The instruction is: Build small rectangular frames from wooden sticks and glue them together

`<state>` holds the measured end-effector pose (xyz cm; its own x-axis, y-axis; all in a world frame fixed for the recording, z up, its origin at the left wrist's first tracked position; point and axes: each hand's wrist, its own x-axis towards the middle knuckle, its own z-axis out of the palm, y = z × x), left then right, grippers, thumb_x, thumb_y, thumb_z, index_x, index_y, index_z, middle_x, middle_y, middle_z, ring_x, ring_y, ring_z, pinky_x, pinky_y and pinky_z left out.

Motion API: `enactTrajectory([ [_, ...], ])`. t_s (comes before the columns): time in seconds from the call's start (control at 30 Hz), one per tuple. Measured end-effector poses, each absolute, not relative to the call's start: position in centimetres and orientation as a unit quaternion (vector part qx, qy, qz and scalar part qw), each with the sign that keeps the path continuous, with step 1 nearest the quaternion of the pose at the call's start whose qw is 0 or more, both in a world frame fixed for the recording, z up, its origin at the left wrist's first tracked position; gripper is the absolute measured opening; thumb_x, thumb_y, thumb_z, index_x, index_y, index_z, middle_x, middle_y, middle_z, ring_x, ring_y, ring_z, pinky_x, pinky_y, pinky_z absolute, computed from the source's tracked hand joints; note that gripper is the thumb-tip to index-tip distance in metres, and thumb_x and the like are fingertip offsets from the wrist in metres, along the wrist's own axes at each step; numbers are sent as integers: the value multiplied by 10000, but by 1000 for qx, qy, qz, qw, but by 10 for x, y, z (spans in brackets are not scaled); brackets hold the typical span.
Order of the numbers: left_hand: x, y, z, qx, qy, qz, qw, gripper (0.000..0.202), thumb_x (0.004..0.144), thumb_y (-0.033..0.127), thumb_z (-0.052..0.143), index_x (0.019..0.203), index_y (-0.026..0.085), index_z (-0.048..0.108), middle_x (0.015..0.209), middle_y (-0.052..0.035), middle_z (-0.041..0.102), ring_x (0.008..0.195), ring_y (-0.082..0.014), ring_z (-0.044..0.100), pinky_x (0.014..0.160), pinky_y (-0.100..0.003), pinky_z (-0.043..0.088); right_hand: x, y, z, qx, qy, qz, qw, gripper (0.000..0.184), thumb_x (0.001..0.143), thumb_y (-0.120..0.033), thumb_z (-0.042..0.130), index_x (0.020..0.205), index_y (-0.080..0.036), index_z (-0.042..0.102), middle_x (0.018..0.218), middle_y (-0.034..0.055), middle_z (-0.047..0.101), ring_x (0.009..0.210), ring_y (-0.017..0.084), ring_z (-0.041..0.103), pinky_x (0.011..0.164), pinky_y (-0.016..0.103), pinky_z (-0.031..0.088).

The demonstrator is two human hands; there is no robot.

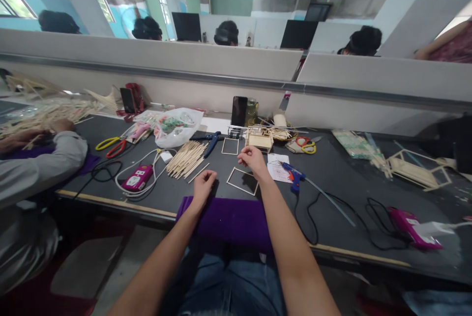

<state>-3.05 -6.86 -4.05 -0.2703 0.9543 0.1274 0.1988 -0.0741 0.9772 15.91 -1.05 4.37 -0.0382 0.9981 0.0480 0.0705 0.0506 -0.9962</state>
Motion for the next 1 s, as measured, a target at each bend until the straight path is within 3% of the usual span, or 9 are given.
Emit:
enactTrajectory([
  [0.1, -29, -62, -39, 530, 608, 489, 331, 199, 768, 340, 548, 761, 174, 657, 688, -9, 635, 633, -134, 540, 620, -240, 398, 165, -29, 47, -478, -475, 519, 526, 210, 572, -271, 669, 747, -164, 626, 618, -29, 604, 512, 77, 521, 476, 189, 370],
  [0.27, -20, -52, -21, 626, 652, 334, 268, 155, 801, 268, 547, 836, 198, 682, 820, -31, 684, 735, -156, 590, 665, -256, 406, 180, -57, 54, -474, -433, 529, 555, 195, 599, -278, 693, 750, -156, 677, 561, -45, 557, 492, 62, 465, 472, 191, 361],
  [0.53, 5, -58, -2, 707, 674, 153, 147, 223, 829, 411, 564, 788, 206, 642, 908, -72, 659, 925, -223, 580, 719, -291, 417, 211, -104, 30, -412, -240, 551, 685, 178, 567, -209, 705, 718, -179, 616, 555, -68, 472, 476, 47, 404, 428, 167, 324],
  [0.7, 16, -57, -2, 714, 682, 111, 112, 185, 857, 304, 504, 803, 192, 641, 940, -94, 652, 963, -237, 562, 738, -306, 425, 208, -129, 10, -382, -204, 612, 662, 149, 580, -213, 664, 685, -188, 561, 526, -87, 393, 415, 35, 321, 375, 153, 256],
  [1.0, 3, -79, -7, 694, 687, 169, 131, 158, 820, 258, 534, 683, 197, 582, 834, -92, 629, 871, -242, 559, 682, -301, 388, 232, -162, 19, -540, -345, 470, 607, 222, 643, -331, 742, 793, -186, 667, 592, -17, 579, 487, 95, 485, 441, 219, 373],
])
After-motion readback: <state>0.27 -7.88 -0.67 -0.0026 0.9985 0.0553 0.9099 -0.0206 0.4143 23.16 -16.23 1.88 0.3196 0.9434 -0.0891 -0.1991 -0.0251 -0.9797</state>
